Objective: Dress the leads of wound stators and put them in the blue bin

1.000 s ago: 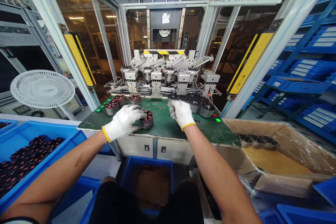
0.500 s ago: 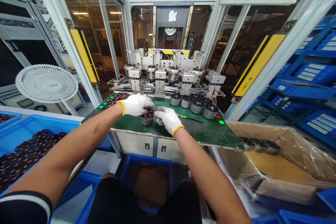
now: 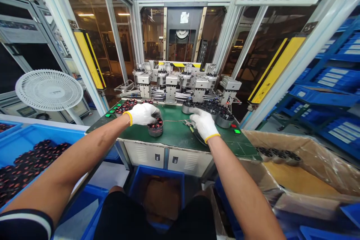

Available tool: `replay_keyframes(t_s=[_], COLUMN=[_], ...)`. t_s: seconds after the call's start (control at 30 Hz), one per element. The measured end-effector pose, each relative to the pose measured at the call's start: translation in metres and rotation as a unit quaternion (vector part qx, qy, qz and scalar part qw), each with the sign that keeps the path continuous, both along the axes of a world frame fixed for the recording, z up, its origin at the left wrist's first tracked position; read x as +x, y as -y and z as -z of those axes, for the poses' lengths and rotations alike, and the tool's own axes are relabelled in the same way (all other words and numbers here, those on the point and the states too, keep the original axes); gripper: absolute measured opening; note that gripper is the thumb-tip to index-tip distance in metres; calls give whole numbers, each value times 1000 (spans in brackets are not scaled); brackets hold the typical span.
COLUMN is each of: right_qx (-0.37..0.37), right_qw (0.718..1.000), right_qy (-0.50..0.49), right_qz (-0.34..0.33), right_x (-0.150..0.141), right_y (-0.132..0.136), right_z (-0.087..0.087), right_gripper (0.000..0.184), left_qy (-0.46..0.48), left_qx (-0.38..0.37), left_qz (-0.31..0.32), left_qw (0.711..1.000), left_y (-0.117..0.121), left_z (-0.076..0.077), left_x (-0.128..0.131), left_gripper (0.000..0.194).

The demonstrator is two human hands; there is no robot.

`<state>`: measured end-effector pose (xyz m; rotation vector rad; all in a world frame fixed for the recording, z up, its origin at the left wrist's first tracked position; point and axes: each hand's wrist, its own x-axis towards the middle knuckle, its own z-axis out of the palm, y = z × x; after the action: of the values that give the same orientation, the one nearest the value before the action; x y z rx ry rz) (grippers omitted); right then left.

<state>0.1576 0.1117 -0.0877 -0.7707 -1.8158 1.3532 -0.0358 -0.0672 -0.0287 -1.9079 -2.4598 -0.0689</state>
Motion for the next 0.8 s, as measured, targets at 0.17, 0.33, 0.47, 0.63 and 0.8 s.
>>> replay_keyframes(t_s=[0.17, 0.33, 0.47, 0.63, 0.8], right_qx=[205, 323, 385, 539, 559], right_qw=[969, 920, 848, 702, 668], right_qy=[69, 220, 360, 466, 490], right_qz=[119, -25, -50, 12, -4], right_x=[-16, -38, -37, -11, -8], right_y=[31, 81, 87, 68, 65], right_z=[-19, -6, 7, 11, 14], right_gripper=[42, 38, 30, 34, 31], left_qy=[-30, -29, -16, 13, -3], left_qx=[28, 38, 41, 45, 56], left_qz=[-112, -171, -182, -175, -157], left_qw=[993, 984, 982, 983, 986], left_y=[1, 2, 5, 6, 18], left_z=[6, 8, 9, 12, 6], left_x=[19, 30, 31, 28, 32], left_gripper=[32, 34, 35, 29, 32])
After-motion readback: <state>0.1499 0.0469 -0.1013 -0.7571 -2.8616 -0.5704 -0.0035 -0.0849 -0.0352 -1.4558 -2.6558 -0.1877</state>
